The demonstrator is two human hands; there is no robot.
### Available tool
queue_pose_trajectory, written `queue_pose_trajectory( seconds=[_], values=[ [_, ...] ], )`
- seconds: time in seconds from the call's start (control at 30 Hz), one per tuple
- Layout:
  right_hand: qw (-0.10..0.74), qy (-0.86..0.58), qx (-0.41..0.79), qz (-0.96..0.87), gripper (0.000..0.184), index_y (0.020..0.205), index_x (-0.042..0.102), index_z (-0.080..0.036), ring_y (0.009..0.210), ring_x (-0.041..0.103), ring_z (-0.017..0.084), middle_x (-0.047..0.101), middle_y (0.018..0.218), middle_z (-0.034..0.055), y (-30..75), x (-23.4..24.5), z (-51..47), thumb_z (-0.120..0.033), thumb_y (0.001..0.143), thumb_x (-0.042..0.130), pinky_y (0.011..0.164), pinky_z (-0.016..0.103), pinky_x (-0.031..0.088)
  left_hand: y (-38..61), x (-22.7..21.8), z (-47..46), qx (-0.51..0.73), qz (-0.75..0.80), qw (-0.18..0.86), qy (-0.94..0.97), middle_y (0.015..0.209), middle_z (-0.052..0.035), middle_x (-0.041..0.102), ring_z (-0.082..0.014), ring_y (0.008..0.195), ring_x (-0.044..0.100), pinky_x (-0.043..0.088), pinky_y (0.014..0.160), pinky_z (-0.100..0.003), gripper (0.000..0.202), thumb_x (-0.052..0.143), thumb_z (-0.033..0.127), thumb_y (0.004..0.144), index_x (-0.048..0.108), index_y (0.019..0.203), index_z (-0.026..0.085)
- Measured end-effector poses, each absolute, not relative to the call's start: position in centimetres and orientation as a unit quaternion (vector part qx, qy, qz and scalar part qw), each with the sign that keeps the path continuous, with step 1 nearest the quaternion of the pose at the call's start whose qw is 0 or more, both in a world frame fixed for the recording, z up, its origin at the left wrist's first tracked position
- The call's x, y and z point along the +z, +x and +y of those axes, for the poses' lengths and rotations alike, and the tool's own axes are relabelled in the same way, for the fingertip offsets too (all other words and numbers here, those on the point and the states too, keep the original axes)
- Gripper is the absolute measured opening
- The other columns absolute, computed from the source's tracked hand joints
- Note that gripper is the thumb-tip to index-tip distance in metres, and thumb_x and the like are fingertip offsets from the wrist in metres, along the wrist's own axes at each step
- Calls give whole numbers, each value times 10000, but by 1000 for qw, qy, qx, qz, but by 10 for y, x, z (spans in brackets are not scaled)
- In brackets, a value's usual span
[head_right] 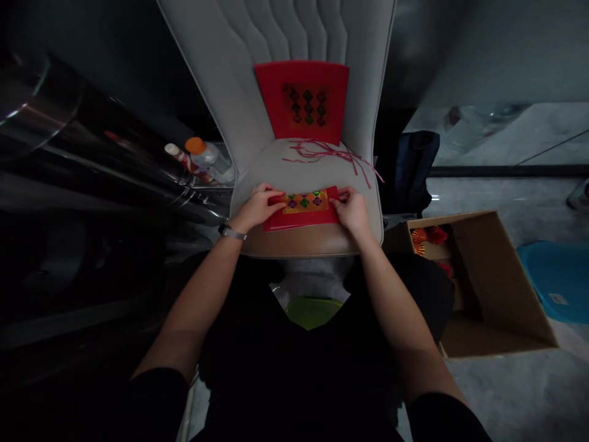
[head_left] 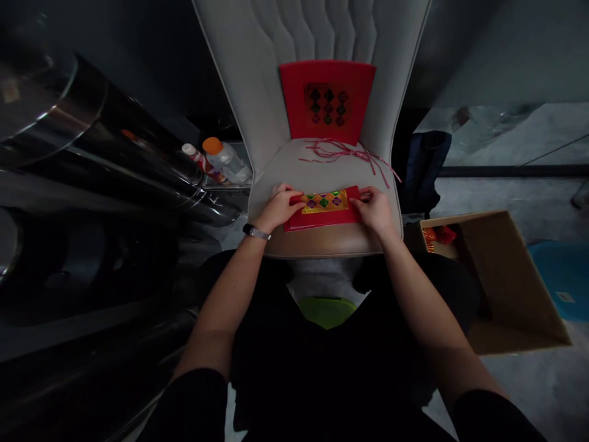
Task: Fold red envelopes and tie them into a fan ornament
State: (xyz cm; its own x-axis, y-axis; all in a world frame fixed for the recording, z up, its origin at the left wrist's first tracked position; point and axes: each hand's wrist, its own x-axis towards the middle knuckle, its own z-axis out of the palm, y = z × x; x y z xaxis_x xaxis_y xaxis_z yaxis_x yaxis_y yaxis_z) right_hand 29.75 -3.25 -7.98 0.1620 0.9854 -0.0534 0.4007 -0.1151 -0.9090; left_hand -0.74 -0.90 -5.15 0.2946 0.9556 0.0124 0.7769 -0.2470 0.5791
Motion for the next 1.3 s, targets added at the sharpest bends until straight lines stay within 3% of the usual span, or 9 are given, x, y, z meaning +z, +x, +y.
queue_pose_trajectory(
  seconds=[0.17, 0.27, 0.37, 0.57, 0.77, 0.87, 0.97, 1.13, 1.3],
  values=[
    [355, -663, 281, -597, 196, 875, 747, -194, 768, 699, 253, 781, 855, 98, 295, -71, -37, -378, 895, 682, 757, 370, 525, -1, -52, -26, 207, 575, 181, 771, 1187, -101, 645, -294, 1129, 573, 461, 1075, -488, 227, 764, 291, 892, 800, 1109, 237],
    [345, -658, 216, -633, 314, 1002, 795, -177, 919, 707, 303, 779, 985, 148, 295, -65, -40, -405, 973, 582, 884, 439, 535, 1, -47, -32, 266, 581, 181, 748, 1135, -98, 674, -282, 1102, 599, 483, 1040, -469, 122, 757, 276, 895, 776, 998, 214],
    [382, -660, 164, -626, 420, 1187, 762, -181, 1088, 671, 338, 739, 1136, 172, 295, -57, -40, -500, 939, 646, 1006, 519, 516, 2, -37, -36, 351, 554, 290, 697, 978, -58, 723, -222, 949, 672, 544, 903, -376, 126, 719, 326, 927, 724, 971, 208],
    [538, -562, 437, -453, 601, 1175, 691, -246, 972, 735, 250, 763, 1028, 74, 296, -38, -39, -681, 771, 788, 870, 419, 606, 3, -27, -40, 525, 526, 475, 472, 961, -39, 766, -174, 841, 727, 591, 770, -300, 367, 797, 489, 838, 672, 1040, 208],
    [516, -444, 625, -381, 692, 1342, 585, -304, 1095, 745, 272, 746, 1263, 82, 258, -35, -59, -688, 792, 755, 911, 463, 639, 29, -40, -50, 501, 538, 533, 419, 1033, -50, 758, -184, 929, 728, 597, 826, -315, 400, 810, 495, 805, 653, 1047, 217],
    [534, -470, 548, -440, 673, 1426, 555, -254, 1223, 698, 299, 699, 1362, 122, 245, -37, -62, -670, 902, 628, 1025, 495, 600, 46, -43, -53, 492, 542, 502, 460, 1069, -73, 759, -203, 985, 721, 583, 894, -344, 410, 803, 490, 814, 671, 1072, 200],
    [515, -522, 381, -563, 597, 1505, 532, -253, 1379, 594, 322, 649, 1440, 128, 245, -36, -61, -484, 961, 609, 1173, 552, 490, 58, -39, -52, 487, 531, 542, 433, 1117, -103, 766, -237, 1041, 725, 585, 921, -381, 451, 751, 555, 857, 692, 1115, 190],
    [383, -478, 239, -754, 743, 1590, 465, -355, 1587, 328, 339, 294, 1734, 39, 244, -40, -64, -171, 885, 612, 1281, 599, 324, 66, -23, -46, 479, 442, 671, 353, 1183, -129, 773, -292, 1171, 711, 583, 982, -445, 664, 489, 754, 966, 707, 1221, 181],
    [336, -444, 235, -797, 852, 1589, 451, -319, 1610, 235, 400, 170, 1765, 91, 246, -39, -66, -307, 802, 778, 1282, 651, 258, 60, -22, -47, 510, 465, 609, 392, 1268, -108, 752, -268, 1188, 710, 552, 1060, -430, 576, 810, 460, 847, 652, 1333, 194]
  ],
)
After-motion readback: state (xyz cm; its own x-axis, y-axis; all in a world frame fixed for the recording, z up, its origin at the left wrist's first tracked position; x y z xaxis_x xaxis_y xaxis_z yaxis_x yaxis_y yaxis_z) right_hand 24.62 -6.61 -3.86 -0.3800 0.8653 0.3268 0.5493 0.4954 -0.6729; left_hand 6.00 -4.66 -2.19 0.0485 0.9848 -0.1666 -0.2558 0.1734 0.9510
